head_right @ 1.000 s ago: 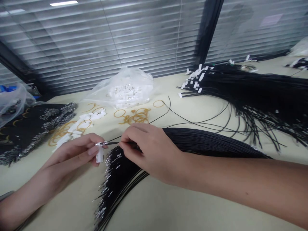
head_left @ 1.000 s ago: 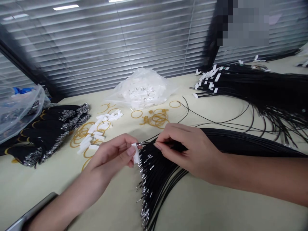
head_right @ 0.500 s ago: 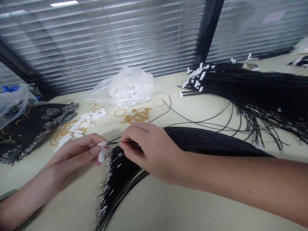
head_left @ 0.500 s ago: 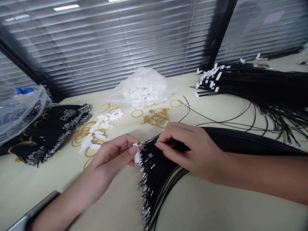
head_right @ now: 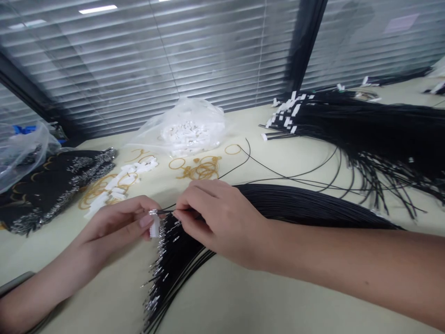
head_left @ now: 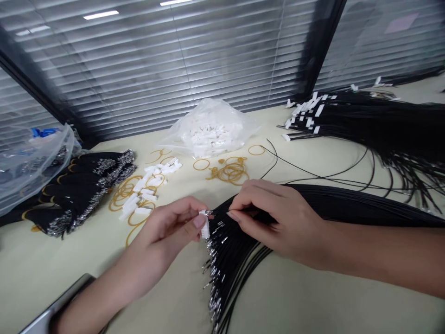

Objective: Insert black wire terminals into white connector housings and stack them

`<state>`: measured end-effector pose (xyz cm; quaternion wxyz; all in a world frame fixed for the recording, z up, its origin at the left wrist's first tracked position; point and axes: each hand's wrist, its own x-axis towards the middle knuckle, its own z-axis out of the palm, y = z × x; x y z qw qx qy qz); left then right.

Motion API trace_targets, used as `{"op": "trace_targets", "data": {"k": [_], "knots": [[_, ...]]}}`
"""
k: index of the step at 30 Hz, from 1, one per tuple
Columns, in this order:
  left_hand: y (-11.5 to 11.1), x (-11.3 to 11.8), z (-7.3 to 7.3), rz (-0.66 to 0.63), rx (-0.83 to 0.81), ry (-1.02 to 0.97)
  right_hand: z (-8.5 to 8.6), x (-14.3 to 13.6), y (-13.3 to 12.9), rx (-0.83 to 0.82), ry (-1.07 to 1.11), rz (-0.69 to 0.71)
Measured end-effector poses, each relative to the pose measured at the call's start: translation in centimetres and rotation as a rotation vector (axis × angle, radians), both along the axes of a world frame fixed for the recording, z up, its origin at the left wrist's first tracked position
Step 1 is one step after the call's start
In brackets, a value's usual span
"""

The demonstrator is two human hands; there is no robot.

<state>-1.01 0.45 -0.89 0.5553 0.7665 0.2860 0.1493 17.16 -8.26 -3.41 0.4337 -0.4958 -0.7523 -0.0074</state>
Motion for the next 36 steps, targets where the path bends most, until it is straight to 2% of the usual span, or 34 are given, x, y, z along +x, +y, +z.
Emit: {"op": "trace_targets", "data": {"k": [6, 17, 23, 27, 36], "knots": [[-0.6, 0.4, 0.1, -0.013, 0.132, 0.089, -0.2, 0.1, 0.0, 0.019, -0.047, 0.013], [-0.9, 0.5, 0.0, -0.045, 0.114, 0.094, -0.1, 0.0, 0.1, -0.170, -0.132, 0.019], [-1.2, 0.6, -0.3, -0.017, 0.132, 0.116, -0.1, -0.2, -0.1, -0.130, -0.216, 0.019], [-1.2, 0.5, -0.4, -0.046, 0.146, 0.128, -0.2, -0.2, -0.1, -0.094, -0.240, 0.029], [-1.3, 0.5, -0.3, -0.032, 0.184, 0.214, -0.1, -0.2, 0.0, -0.133, -0.224, 0.052]]}}
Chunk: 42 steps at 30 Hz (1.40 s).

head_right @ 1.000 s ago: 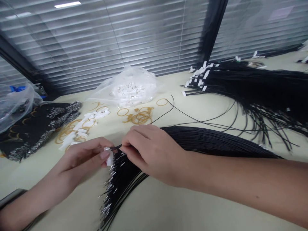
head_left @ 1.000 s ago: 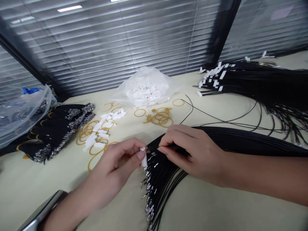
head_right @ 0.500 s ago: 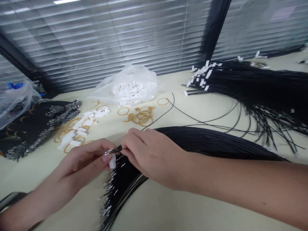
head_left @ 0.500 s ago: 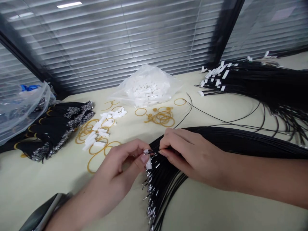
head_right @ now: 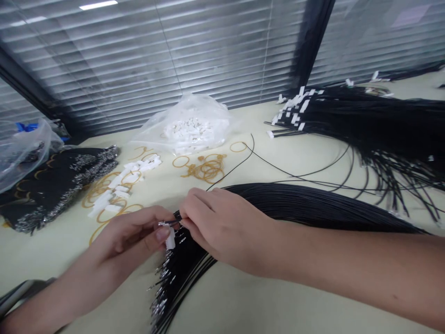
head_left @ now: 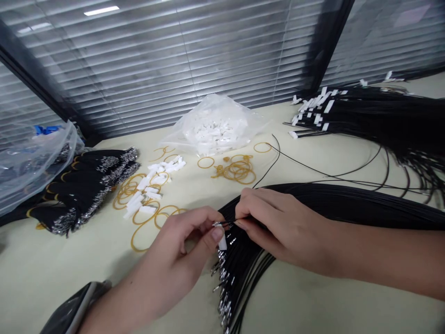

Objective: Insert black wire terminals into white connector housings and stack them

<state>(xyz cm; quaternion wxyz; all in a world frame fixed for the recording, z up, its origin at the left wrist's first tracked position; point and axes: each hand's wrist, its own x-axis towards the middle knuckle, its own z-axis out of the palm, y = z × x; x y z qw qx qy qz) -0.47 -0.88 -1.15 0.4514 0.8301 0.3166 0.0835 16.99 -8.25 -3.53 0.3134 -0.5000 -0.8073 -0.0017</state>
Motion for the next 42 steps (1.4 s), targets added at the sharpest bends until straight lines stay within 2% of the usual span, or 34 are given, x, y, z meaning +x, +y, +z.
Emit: {"op": "trace_targets", "data": {"k": [4, 10, 14, 19, 23, 28, 33, 42], "knots": [[0.05, -0.01, -0.08, -0.014, -0.010, -0.011, -0.10, -0.08, 0.00, 0.035, -0.017, 0.017], [0.06, -0.02, -0.13, -0.022, -0.110, -0.059, -0.28, -0.22, -0.13, 0.085, -0.050, 0.017], [0.15, 0.09, -0.20, 0.019, -0.140, -0.085, -0.14, -0.07, -0.10, 0.066, 0.060, 0.024], [0.22, 0.27, -0.19, 0.052, -0.171, -0.127, 0.11, 0.06, 0.03, 0.151, 0.238, -0.049], [0.25, 0.28, -0.03, 0.102, -0.142, -0.141, 0.01, 0.02, -0.01, 0.187, 0.203, -0.075], [0.32, 0.29, -0.01, 0.153, -0.118, -0.153, -0.16, -0.02, -0.10, 0.157, 0.203, -0.070], [0.23, 0.29, 0.07, 0.162, -0.071, -0.109, -0.04, -0.01, -0.02, 0.156, 0.192, -0.040], [0.49, 0.16, -0.24, 0.135, 0.109, -0.100, 0.18, -0.03, -0.24, 0.154, 0.212, -0.044]]}}
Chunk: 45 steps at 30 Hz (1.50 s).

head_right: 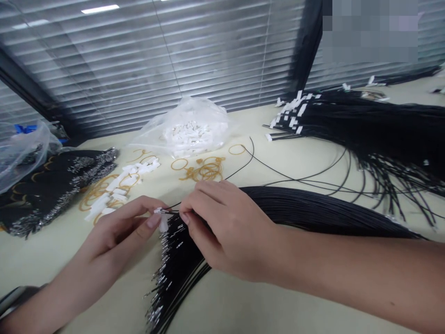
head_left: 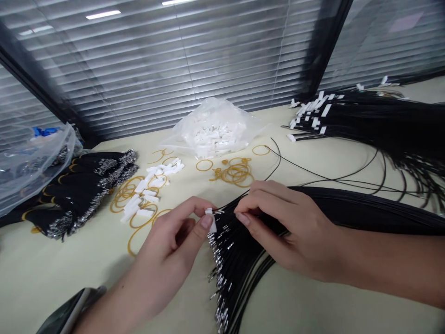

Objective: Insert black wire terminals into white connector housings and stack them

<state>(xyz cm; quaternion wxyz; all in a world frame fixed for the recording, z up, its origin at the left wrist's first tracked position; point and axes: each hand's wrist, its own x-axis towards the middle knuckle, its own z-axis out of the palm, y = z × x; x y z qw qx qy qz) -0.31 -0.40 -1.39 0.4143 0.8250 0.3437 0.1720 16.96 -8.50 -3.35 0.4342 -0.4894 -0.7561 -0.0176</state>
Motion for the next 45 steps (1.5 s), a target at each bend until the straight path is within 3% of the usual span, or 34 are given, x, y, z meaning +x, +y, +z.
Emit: {"op": "trace_targets", "data": {"k": [14, 23, 45], "knots": [[0.08, -0.21, -0.19, -0.008, 0.135, 0.038, -0.23, 0.09, 0.18, -0.015, -0.025, 0.070], [-0.27, -0.18, 0.23, -0.030, 0.076, 0.085, -0.38, 0.16, 0.25, -0.036, -0.060, -0.033], [-0.35, -0.37, 0.40, -0.077, 0.051, 0.105, -0.34, 0.11, 0.15, 0.050, -0.132, 0.001]]}}
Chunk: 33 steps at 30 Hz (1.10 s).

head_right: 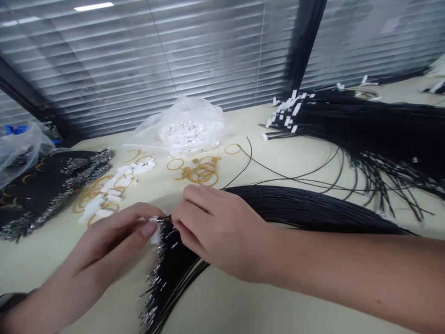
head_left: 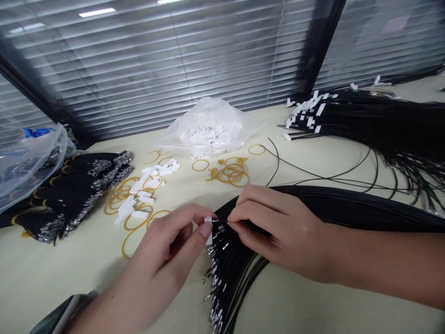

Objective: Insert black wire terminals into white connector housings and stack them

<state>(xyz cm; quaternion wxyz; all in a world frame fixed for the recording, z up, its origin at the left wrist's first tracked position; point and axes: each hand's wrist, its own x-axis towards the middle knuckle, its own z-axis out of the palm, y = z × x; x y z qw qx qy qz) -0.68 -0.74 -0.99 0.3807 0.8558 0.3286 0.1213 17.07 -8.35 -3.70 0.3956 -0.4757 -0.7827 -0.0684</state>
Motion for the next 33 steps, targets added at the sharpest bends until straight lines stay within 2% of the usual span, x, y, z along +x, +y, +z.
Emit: {"op": "trace_targets", "data": {"k": [7, 15, 23, 28, 30, 33], "knots": [[0.1, 0.1, 0.1, -0.038, 0.031, -0.007, 0.1, -0.2, -0.1, 0.026, -0.052, -0.006], [-0.1, 0.0, 0.1, -0.051, -0.047, 0.003, 0.0, -0.1, 0.0, 0.018, -0.055, 0.042], [-0.6, 0.2, 0.1, -0.125, 0.140, -0.007, -0.5, -0.1, 0.1, 0.048, -0.124, 0.045], [0.0, 0.3, -0.1, -0.013, 0.105, 0.005, 0.5, 0.2, 0.1, 0.134, -0.232, -0.061], [0.4, 0.4, -0.3, 0.034, 0.096, -0.013, 1.2, 0.3, -0.1, 0.156, -0.293, -0.057], [0.8, 0.5, -0.4, 0.073, 0.075, -0.035, 1.8, 0.6, -0.3, 0.000, -0.442, 0.031]]}}
